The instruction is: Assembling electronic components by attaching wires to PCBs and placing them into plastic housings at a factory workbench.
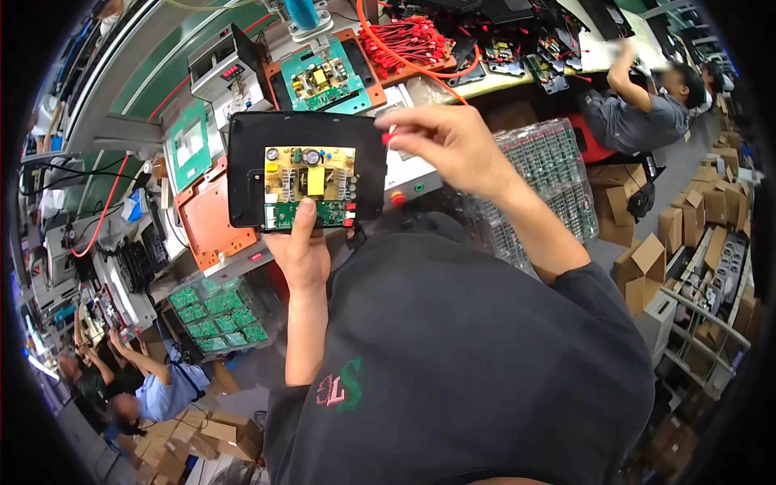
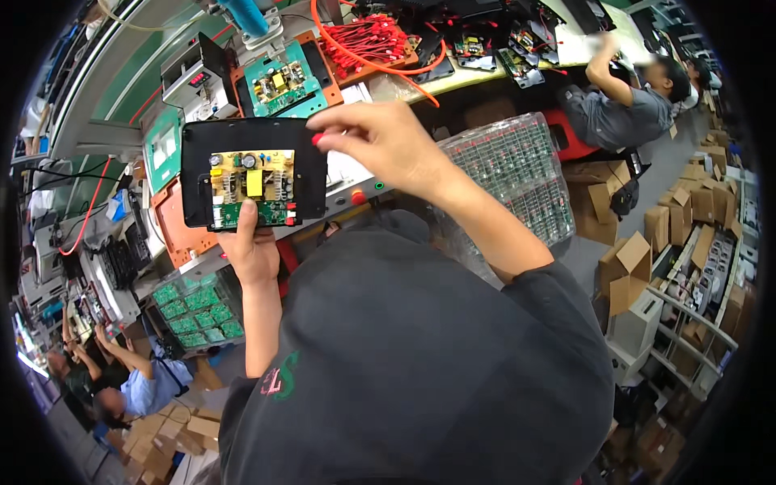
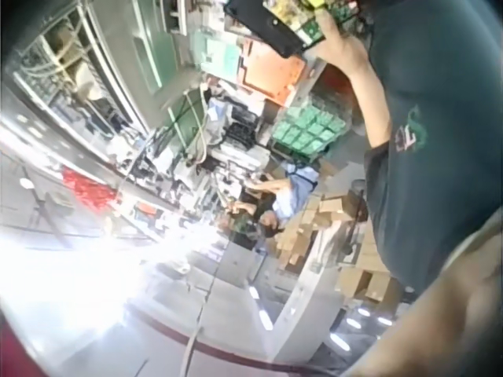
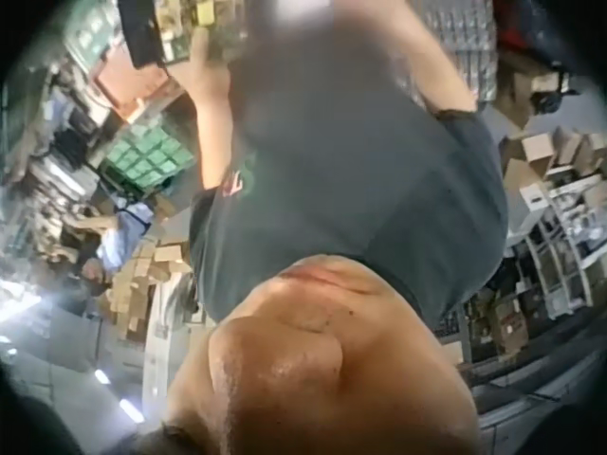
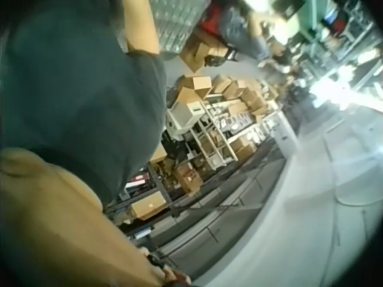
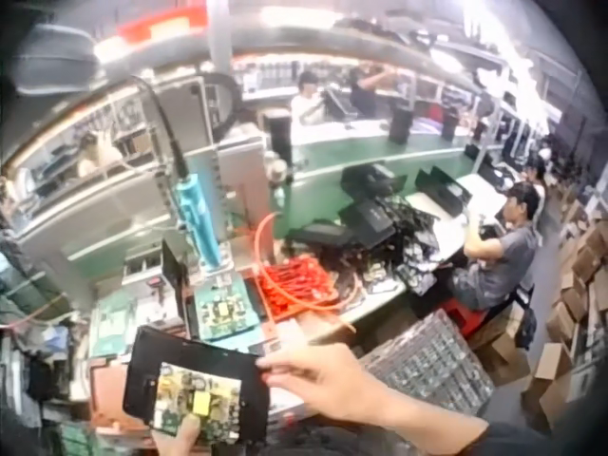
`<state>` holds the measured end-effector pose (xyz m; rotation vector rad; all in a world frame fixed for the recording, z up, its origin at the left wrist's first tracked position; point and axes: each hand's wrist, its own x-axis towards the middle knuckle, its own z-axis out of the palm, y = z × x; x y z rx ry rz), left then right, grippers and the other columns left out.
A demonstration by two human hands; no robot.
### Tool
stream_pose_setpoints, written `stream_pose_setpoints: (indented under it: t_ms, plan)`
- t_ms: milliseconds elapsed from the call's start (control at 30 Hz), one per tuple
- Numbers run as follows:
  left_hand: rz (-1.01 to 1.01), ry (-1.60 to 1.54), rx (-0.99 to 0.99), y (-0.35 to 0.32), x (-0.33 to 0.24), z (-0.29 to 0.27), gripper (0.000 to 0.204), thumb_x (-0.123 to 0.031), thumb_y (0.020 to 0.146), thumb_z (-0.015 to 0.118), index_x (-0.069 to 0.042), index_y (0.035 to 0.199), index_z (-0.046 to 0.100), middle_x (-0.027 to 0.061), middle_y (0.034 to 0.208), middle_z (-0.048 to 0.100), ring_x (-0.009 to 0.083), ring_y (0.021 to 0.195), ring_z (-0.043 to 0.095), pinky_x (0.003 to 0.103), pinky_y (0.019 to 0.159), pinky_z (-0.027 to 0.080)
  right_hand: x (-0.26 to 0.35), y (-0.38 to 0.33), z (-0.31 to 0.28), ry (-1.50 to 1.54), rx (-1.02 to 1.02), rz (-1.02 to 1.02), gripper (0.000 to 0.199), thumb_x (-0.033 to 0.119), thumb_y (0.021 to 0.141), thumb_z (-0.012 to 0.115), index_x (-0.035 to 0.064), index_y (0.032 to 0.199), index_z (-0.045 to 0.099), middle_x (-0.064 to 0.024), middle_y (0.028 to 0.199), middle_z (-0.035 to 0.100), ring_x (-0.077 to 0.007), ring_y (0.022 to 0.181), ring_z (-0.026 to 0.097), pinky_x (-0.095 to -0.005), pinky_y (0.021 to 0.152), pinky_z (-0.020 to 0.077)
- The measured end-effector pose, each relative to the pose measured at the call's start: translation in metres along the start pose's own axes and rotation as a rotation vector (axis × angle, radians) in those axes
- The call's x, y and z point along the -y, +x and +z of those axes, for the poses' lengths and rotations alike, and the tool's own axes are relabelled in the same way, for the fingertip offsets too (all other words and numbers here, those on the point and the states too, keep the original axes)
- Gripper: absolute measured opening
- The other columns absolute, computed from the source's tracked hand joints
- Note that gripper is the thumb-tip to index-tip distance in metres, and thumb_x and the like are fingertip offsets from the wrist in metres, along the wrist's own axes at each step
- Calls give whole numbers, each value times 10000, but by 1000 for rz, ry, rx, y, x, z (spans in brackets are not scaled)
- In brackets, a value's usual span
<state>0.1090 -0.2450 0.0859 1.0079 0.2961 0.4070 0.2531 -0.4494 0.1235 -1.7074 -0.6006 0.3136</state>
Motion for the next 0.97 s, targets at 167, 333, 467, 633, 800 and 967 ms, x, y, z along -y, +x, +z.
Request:
stream_pose_setpoints:
  t_ms: [167,333,467,633,800,967]
  plan:
    - [205,211,-22,-7,-6,-12,558,11,906,707,10,1413,474,113,1335,583,210,1198,594,354,1044,477,29,-8,35,-133,-61,-57,155,131,897,744,-13,951,747,-125,706,695,-186,585,646,-316,565,491]
    - [434,461,-74,-20,-12,-13,581,-9,832,810,40,1336,524,126,1274,616,212,1133,608,368,1010,482,34,-14,57,-167,-91,-71,127,80,909,748,-18,989,761,-70,747,734,-81,581,632,-246,546,498]
    - [518,575,-54,-28,-14,-15,523,-25,823,842,52,1267,576,115,1203,656,199,1069,637,355,964,505,26,-13,66,-243,-135,-244,122,78,912,743,-17,986,762,-85,756,744,-111,574,673,-254,531,508]
    - [600,636,-41,-28,-14,-14,444,-17,846,825,56,1224,603,106,1148,676,185,1014,650,341,925,515,34,-17,66,-128,-130,-117,117,85,900,731,-20,947,753,-126,747,723,-208,625,704,-312,565,527]
    - [567,619,14,-30,-11,-3,481,20,856,797,55,1276,566,128,1218,650,201,1067,642,355,949,513,22,-17,62,-115,-176,-207,112,84,883,730,-18,924,750,-141,758,716,-253,656,705,-343,590,531]
    - [587,674,122,-20,-12,12,493,62,833,792,52,1276,577,154,1176,684,259,1067,680,432,930,583,14,-16,48,-101,-179,-225,103,90,901,713,6,946,751,-153,844,745,-286,758,738,-377,675,567]
